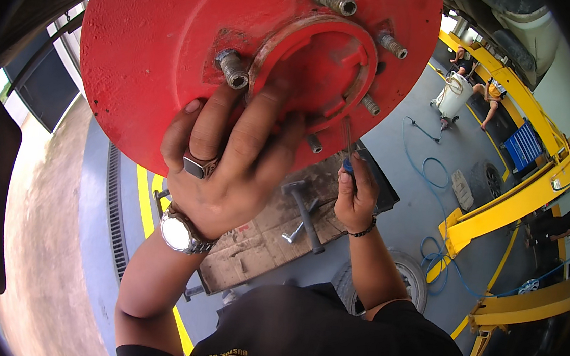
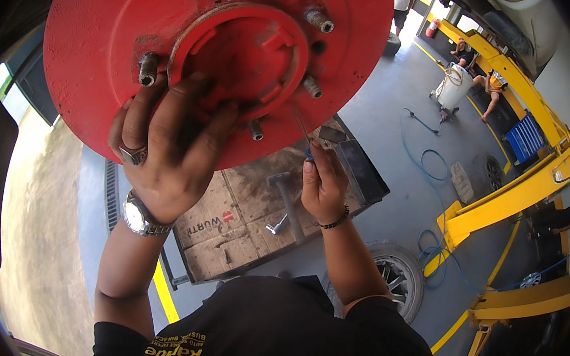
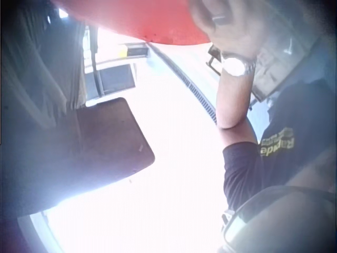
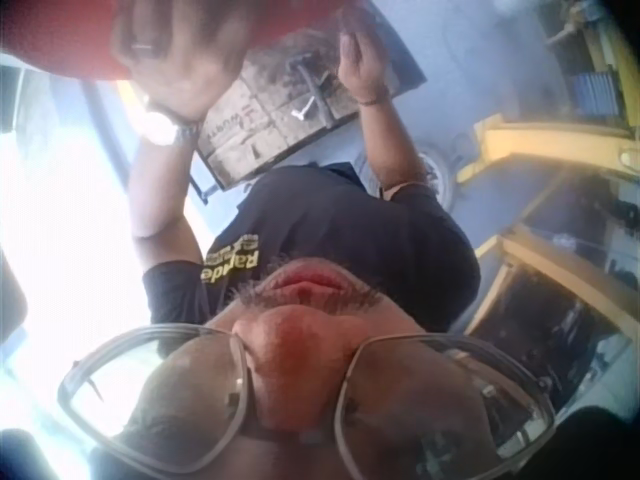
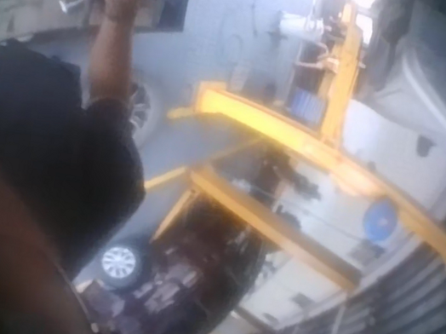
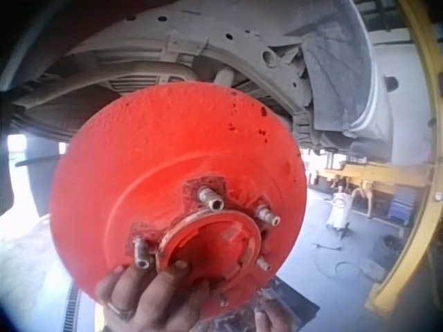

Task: The person removes bolts from a red brake disc using a socket wrench and hammer, then detaches the disc from the hub and places it on a tool cart. The person also handles a screwdriver and moves a tool cart during the process.

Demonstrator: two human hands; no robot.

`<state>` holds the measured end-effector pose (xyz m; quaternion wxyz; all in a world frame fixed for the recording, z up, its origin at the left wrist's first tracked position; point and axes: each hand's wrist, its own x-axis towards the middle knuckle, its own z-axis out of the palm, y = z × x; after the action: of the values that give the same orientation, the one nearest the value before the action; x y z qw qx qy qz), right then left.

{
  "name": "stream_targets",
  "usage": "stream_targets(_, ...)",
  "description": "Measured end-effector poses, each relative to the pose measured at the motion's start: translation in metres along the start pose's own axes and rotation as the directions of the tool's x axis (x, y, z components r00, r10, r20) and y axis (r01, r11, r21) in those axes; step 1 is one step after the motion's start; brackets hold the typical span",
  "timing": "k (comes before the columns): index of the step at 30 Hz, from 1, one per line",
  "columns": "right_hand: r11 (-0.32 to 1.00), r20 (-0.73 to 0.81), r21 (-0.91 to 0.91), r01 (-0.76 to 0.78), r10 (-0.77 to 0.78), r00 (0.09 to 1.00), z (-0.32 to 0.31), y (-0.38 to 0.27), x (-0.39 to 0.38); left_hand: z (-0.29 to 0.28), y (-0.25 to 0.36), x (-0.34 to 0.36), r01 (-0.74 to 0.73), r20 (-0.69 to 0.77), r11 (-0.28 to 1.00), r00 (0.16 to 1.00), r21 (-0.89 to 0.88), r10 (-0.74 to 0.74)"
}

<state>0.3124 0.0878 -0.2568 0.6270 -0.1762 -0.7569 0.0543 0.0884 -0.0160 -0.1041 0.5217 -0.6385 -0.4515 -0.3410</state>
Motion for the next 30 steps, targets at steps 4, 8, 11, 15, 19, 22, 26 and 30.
stream_targets(4,0.996,-0.007,-0.076,-0.038,0.037,0.999,-0.019,-0.009,0.018,0.003,-0.001,0.001,0.003,-0.026,1.0,1.0,-0.02,-0.003)
stream_targets(8,0.985,0.043,-0.154,0.08,-0.074,0.996,-0.033,-0.005,0.031,0.001,0.0,0.002,0.005,-0.011,1.0,1.0,0.0,-0.005)
stream_targets(11,0.987,0.069,-0.158,0.014,-0.003,0.998,-0.04,-0.009,0.029,0.002,0.0,0.003,0.0,-0.026,1.0,1.0,-0.011,0.0)
stream_targets(15,0.992,0.09,-0.121,0.02,-0.009,0.996,-0.035,-0.015,0.03,0.001,-0.001,0.002,-0.008,-0.026,1.0,1.0,-0.011,0.007)
stream_targets(19,0.999,0.063,-0.03,0.029,-0.027,0.998,-0.024,-0.012,0.038,0.002,-0.001,0.001,-0.008,-0.034,1.0,0.999,-0.019,0.007)
stream_targets(22,0.995,0.083,-0.021,0.094,-0.092,0.992,-0.016,0.005,0.048,0.004,-0.001,0.002,-0.014,-0.058,1.0,0.998,-0.016,0.014)
stream_targets(26,0.996,0.108,0.017,0.09,-0.092,0.99,-0.017,0.012,0.045,0.003,0.0,0.002,-0.009,-0.044,1.0,0.999,-0.015,0.008)
stream_targets(30,1.0,0.13,0.013,-0.028,0.026,0.991,-0.024,-0.009,0.044,0.002,-0.001,0.001,-0.009,-0.035,1.0,0.999,-0.021,0.009)
